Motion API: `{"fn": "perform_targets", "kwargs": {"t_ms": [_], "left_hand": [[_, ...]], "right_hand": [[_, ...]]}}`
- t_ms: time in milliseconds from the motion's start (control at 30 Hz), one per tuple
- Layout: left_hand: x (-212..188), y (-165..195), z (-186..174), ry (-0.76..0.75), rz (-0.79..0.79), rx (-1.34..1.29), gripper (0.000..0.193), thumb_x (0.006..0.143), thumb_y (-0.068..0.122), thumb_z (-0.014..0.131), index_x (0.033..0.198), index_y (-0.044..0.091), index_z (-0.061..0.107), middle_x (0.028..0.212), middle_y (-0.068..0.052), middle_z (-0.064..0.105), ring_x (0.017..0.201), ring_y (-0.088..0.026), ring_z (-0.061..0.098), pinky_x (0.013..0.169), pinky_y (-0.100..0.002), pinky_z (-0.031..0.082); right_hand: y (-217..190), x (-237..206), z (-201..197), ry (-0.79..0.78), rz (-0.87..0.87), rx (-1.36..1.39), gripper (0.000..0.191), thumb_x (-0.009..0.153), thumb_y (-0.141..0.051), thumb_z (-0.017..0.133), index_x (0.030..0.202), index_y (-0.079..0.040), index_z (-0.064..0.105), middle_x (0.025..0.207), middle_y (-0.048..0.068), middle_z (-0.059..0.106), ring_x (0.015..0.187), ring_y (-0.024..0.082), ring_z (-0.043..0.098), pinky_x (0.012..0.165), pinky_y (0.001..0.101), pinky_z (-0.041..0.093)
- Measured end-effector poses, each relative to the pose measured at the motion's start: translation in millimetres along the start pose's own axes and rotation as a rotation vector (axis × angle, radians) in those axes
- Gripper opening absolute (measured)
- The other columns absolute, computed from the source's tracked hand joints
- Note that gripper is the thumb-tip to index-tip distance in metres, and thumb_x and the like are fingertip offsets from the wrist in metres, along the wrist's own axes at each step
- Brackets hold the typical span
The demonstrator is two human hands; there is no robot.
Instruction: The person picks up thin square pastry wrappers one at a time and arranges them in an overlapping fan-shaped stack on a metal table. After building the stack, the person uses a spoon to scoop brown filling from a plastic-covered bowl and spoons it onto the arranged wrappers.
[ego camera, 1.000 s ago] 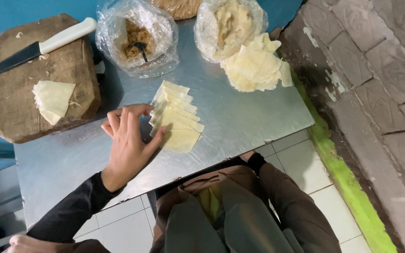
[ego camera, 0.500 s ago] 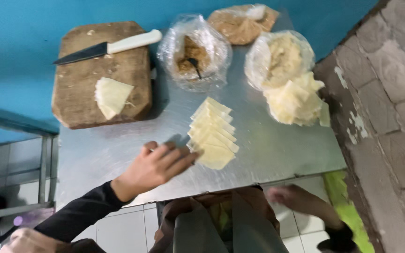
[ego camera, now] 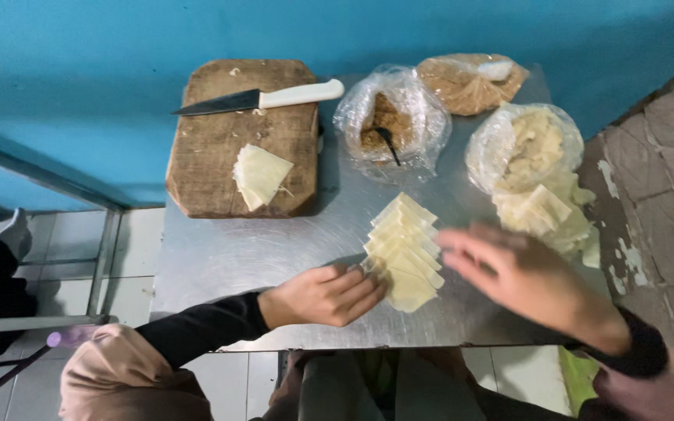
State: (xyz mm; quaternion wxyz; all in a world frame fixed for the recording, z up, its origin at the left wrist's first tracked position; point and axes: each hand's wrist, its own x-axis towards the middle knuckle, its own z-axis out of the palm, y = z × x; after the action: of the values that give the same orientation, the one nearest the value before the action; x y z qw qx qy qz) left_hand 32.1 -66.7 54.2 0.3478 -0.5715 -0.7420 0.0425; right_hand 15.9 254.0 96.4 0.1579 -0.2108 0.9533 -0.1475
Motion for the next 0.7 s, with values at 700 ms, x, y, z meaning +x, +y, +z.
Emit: {"fn": "perform_targets", "kwargs": {"t_ms": [700], "left_hand": [[-5.0,-9.1,2.1,0.051,-0.01,-0.179,0.033,0.097,0.013,0.063,0.128,0.003,0.069,0.105,-0.001,0.068,0.097,-0.011,0.065,0.084,-0.021,0.046]], "right_hand": [[-3.7,154.6,-5.4,0.729,-0.415,0.336,0.015,0.103,-0.007,0.066,0.114,0.0,0.073,0.095,0.009,0.077,0.072,0.013,0.071,0.06,0.0265,0.052]]}}
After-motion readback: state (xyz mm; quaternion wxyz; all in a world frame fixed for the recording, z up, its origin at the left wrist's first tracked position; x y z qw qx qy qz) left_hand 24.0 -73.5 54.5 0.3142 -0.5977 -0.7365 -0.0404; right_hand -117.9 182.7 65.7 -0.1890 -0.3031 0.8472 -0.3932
